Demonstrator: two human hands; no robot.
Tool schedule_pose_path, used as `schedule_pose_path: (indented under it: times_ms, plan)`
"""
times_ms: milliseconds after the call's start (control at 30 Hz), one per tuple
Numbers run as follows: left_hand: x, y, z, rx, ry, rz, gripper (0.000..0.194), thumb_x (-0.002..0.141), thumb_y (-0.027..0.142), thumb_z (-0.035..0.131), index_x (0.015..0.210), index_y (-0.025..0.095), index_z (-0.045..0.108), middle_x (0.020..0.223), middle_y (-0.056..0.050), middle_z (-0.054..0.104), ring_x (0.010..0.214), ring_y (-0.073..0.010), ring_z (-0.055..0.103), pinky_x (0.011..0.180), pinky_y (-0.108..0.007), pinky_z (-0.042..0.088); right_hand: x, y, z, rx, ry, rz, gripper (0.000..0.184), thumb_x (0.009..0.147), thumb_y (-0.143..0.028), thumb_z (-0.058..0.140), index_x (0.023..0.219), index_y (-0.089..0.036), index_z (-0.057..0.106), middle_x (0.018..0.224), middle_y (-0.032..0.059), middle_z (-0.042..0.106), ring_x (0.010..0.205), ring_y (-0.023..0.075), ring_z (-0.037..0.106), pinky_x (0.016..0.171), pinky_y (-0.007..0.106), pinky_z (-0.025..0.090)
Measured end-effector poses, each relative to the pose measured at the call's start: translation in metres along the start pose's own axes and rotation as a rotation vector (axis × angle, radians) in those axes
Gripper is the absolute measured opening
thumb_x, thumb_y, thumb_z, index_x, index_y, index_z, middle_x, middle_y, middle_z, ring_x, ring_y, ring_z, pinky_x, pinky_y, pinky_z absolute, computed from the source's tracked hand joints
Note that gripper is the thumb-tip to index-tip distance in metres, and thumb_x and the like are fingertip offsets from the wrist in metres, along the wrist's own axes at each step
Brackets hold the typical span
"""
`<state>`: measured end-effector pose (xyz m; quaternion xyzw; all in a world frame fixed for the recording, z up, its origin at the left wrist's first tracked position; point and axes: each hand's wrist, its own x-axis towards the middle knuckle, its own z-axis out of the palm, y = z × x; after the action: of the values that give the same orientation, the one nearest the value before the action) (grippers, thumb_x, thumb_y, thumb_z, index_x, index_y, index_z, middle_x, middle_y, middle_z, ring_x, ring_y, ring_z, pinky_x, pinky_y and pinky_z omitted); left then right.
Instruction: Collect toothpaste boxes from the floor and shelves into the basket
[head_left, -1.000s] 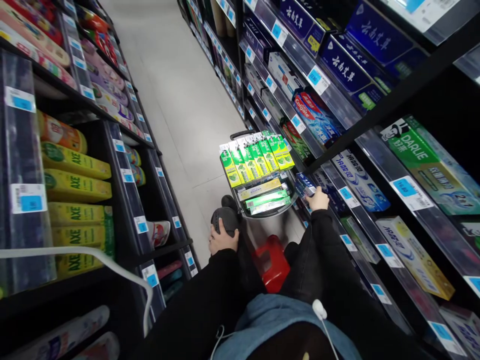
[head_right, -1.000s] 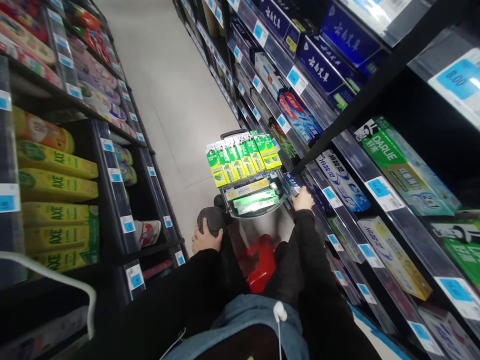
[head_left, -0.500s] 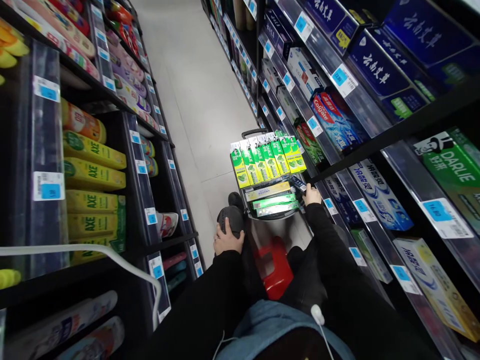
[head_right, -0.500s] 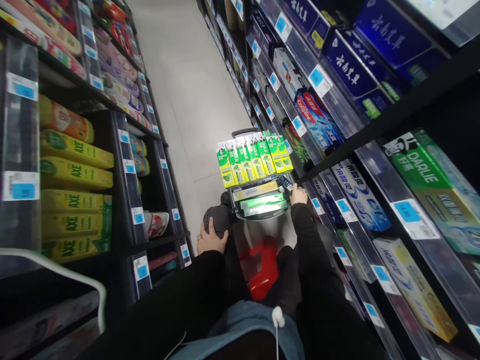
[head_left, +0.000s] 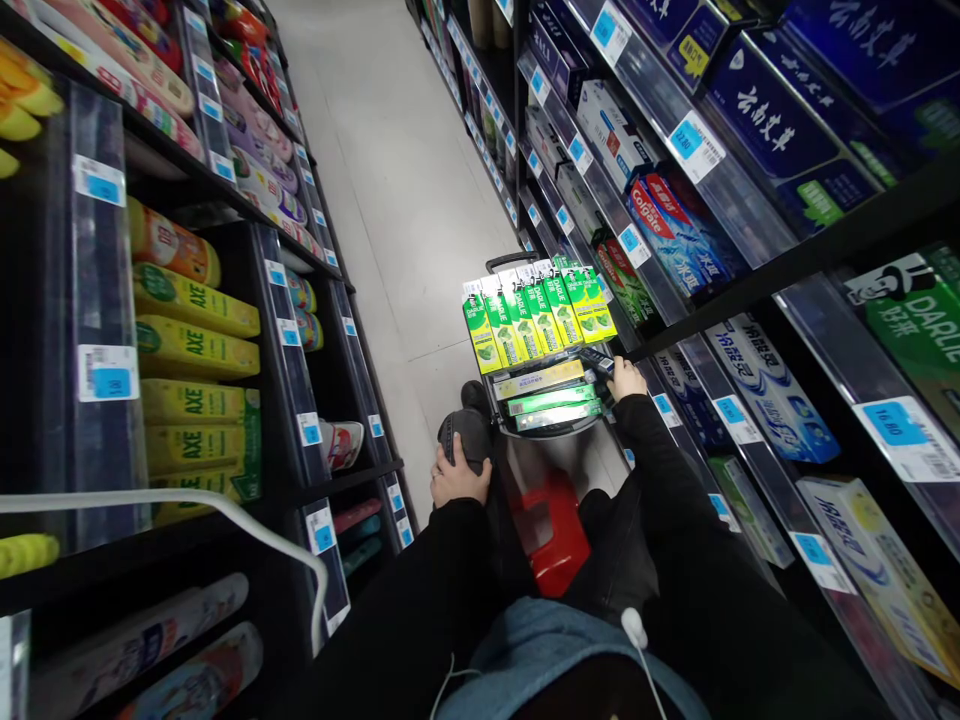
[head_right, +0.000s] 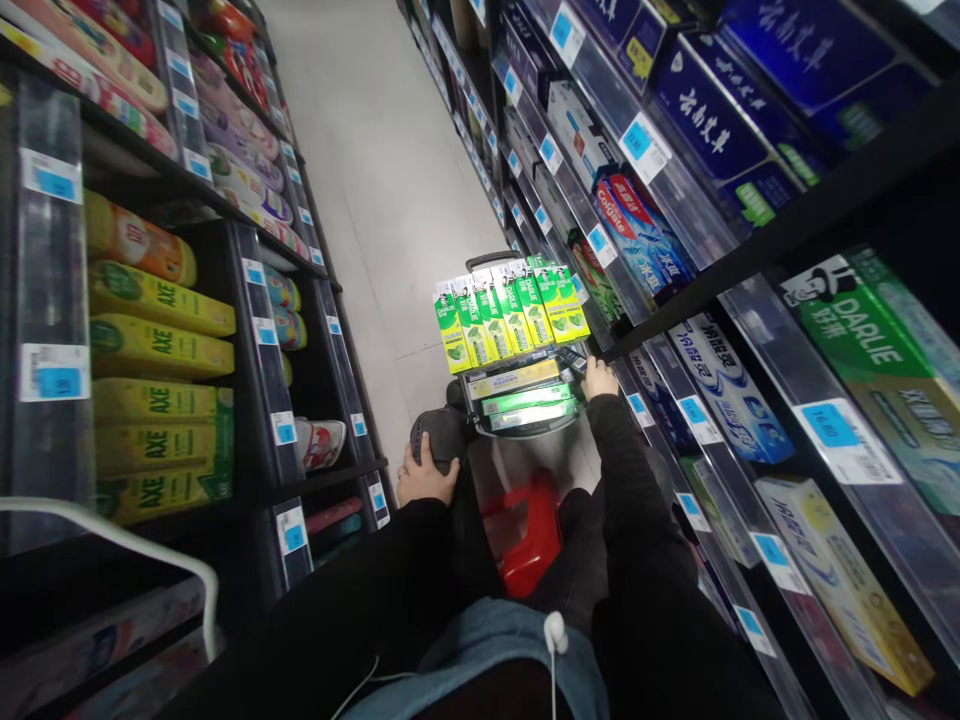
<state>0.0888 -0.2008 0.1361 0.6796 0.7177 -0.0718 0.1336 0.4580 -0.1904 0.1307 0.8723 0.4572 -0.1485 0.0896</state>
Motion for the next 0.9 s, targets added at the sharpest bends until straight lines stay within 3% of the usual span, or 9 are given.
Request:
schedule_pose_path:
  times_ms: [133,333,433,667,900]
  plan:
    - [-0.001,0.001,-0.001,0.001,-0.005,0.003,0.079,0.081,0.053,0.052,0.150,0.022,0.031,0.149,-0.017,0.033,0.114,-0.0357,0.049,0.092,-0.048,0.044,-0.001,0.007,0.001,0.033,0.023,0.013,0.060,0.086,-0.025,0.058,0.138,-0.008,0.032,0.121,0.0192,0.054,0.109,0.0256,0.054,0.087,0.030,0.040]
    - [-0.001,0.002,-0.003,-0.009,-0.013,0.000,0.079,0.081,0.053,0.052,0.150,0.022,0.031,0.150,-0.017,0.032,0.116,-0.0356,0.048,0.092,-0.048,0.044,-0.011,0.011,0.005,-0.006,0.053,0.046,0.031,0.089,-0.029,0.052,0.116,-0.013,0.053,0.116,0.0161,0.056,0.106,0.0253,0.055,0.083,0.031,0.042]
    - [-0.001,0.002,-0.002,-0.006,-0.014,-0.002,0.079,0.081,0.053,0.053,0.150,0.023,0.031,0.150,-0.016,0.032,0.117,-0.0361,0.048,0.093,-0.047,0.044,-0.016,0.010,0.003,-0.010,0.074,0.077,0.028,0.089,-0.029,0.052,0.109,-0.011,0.055,0.115,0.0167,0.057,0.105,0.0256,0.056,0.083,0.031,0.042]
    - [0.000,0.001,-0.001,-0.003,-0.018,0.010,0.079,0.081,0.053,0.052,0.150,0.021,0.031,0.150,-0.018,0.032,0.116,-0.0363,0.048,0.092,-0.048,0.044,-0.024,0.013,-0.019,0.003,0.036,0.192,0.034,0.084,-0.031,0.059,0.111,-0.010,0.056,0.109,0.0170,0.059,0.097,0.0269,0.063,0.080,0.034,0.047]
    - [0.000,0.002,-0.001,-0.013,-0.003,0.006,0.078,0.081,0.054,0.051,0.150,0.022,0.032,0.149,-0.017,0.032,0.115,-0.0370,0.049,0.092,-0.048,0.044,-0.011,0.001,-0.037,0.011,-0.032,0.158,0.035,0.084,-0.032,0.062,0.112,-0.011,0.057,0.105,0.0181,0.063,0.098,0.0287,0.065,0.083,0.036,0.048]
